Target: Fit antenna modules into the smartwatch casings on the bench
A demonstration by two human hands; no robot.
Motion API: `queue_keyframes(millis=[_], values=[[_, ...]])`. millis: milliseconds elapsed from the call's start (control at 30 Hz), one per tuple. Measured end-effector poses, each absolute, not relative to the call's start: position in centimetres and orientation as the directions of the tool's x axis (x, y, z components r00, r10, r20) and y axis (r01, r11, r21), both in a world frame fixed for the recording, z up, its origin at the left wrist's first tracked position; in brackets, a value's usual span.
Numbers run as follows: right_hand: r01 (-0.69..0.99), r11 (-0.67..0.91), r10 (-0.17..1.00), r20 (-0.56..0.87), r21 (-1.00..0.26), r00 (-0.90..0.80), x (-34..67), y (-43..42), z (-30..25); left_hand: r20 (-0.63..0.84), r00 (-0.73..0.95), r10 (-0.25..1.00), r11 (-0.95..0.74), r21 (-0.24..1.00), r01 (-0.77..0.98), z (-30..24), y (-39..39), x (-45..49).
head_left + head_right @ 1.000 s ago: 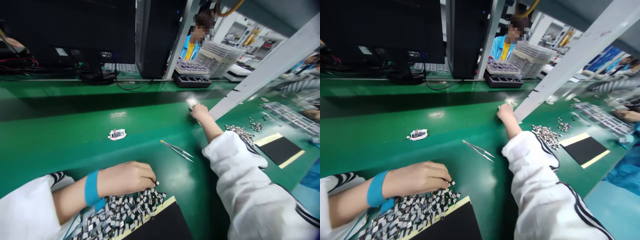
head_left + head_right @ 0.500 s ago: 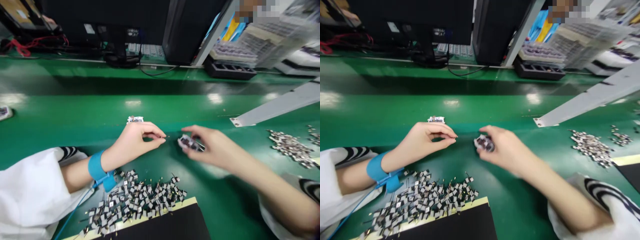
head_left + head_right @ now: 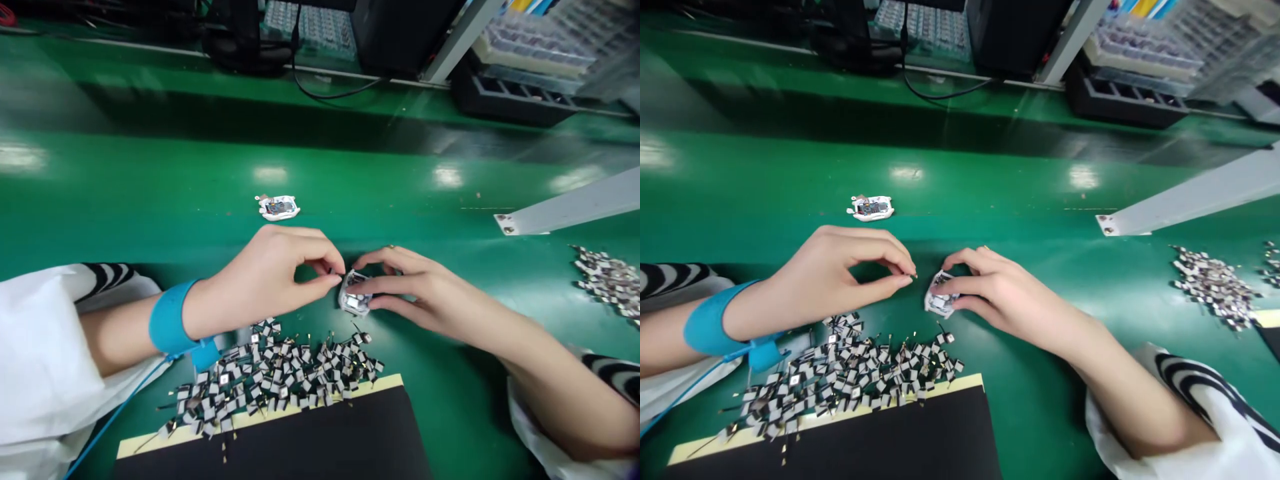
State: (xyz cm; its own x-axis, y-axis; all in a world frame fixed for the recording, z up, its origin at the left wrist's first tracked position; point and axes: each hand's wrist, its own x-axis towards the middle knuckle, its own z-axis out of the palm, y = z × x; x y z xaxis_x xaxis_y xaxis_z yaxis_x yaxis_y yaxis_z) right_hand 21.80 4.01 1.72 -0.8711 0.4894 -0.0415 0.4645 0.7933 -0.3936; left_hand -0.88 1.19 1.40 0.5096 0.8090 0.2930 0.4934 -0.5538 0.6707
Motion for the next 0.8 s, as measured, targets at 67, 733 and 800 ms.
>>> queue_keyframes(millis=[67,733,800], values=[[0.479,0.808,0.508,-0.005,-0.344,-0.861,21.2,3.6,1.2,0.278,0.643,0.713,-0.655,0.591,0.471,1.2,0.9,-0.7],[0.478,0.775,0.561,0.102,-0.413,-0.822,18.9,2.5,0.3,0.198,0.824,0.531,-0.731,0.599,0.327,-0.2,1.9,-1.4],[0.53,0.72,0.645,0.15,-0.448,-0.749,19.1,2.4,0.1,0.197,0.838,0.508,-0.771,0.538,0.341,-0.3,2.0,-1.5]])
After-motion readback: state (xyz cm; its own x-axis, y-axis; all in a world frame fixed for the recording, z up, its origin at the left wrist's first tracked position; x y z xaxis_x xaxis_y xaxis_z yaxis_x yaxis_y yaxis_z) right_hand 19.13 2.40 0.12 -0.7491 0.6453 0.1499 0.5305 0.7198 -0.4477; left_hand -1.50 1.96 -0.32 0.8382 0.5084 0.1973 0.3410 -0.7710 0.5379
